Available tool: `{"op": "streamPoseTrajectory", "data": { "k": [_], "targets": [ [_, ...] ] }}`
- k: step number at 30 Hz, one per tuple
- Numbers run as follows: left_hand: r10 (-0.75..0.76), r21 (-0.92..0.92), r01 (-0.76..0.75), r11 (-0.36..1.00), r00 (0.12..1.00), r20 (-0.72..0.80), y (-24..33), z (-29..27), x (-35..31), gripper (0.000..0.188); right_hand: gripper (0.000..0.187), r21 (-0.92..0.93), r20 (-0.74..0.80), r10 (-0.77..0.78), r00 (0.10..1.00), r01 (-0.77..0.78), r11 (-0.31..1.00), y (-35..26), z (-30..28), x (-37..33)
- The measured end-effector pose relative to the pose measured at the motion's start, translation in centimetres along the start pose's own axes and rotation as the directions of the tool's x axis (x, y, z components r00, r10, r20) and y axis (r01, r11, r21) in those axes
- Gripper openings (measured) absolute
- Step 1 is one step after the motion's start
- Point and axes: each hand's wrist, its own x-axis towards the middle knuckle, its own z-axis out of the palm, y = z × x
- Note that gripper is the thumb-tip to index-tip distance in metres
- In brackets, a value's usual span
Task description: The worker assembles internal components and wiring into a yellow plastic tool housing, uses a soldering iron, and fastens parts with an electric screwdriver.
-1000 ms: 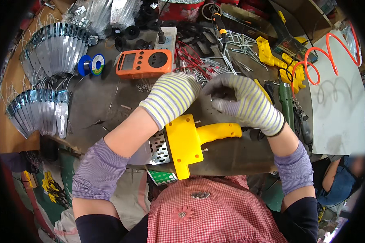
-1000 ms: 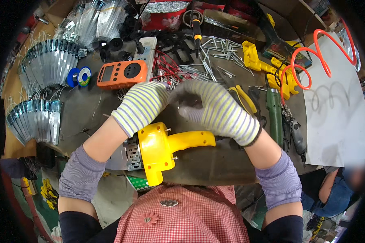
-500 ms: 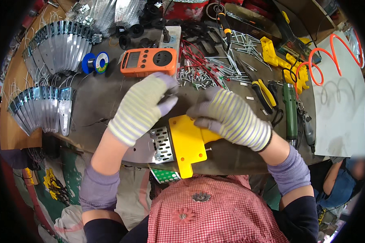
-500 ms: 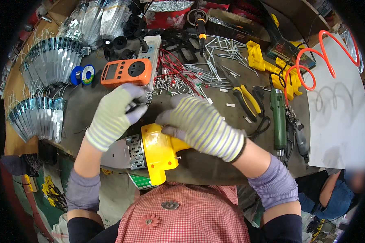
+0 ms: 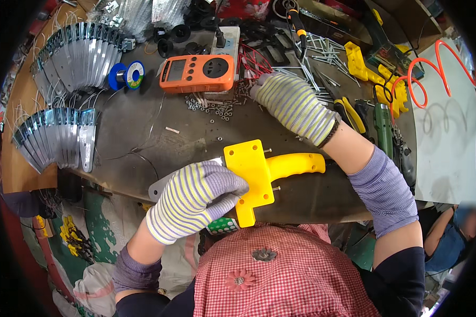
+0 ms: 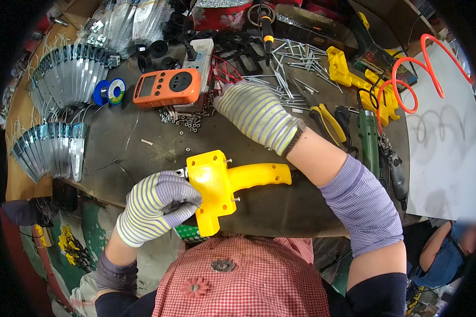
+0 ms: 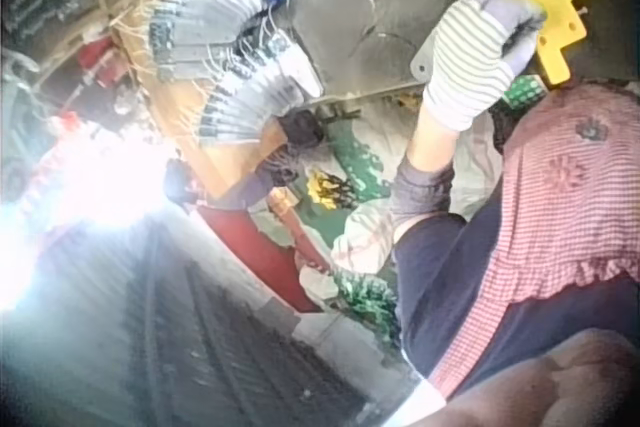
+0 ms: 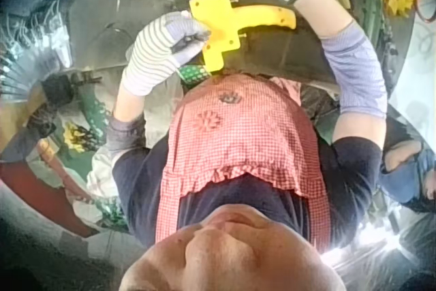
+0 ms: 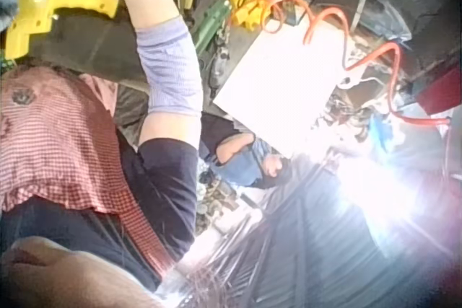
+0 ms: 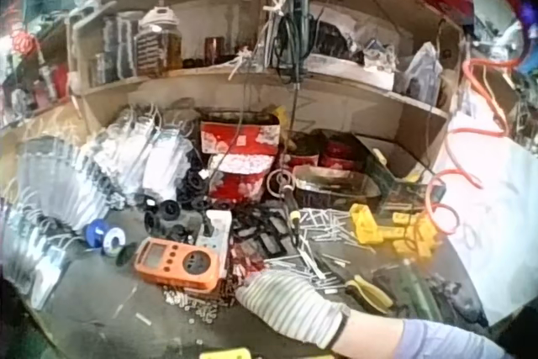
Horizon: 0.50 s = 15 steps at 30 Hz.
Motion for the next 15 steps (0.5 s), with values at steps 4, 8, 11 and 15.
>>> {"op": "streamPoseTrajectory", "data": {
  "k": [4,8,11,15],
  "targets": [
    [0.088,0.08,-0.087,0.993,0.996,0.0,-0.1,0.2,-0.4,0.021,0.014,0.441,-0.044,0.21,0.977,-0.17,0.881,0.3,-1.4,-1.5],
    [0.157,0.141,-0.168,0.976,0.984,0.086,0.2,0.3,-0.4,0.02,0.019,0.845,0.311,0.356,0.881,-0.428,0.321,-1.1,-6.1,-3.8],
    [0.127,0.052,-0.124,0.991,0.989,-0.069,0.1,0.1,1.0,0.021,0.021,0.884,0.459,0.333,0.824,-0.461,-0.077,-2.3,-7.8,-4.6],
    [0.027,0.076,-0.003,0.997,0.947,-0.32,2.5,1.1,4.6,0.024,0.029,0.789,0.561,0.283,0.778,-0.399,-0.467,-3.8,-9.1,-5.3]
  ]
}}
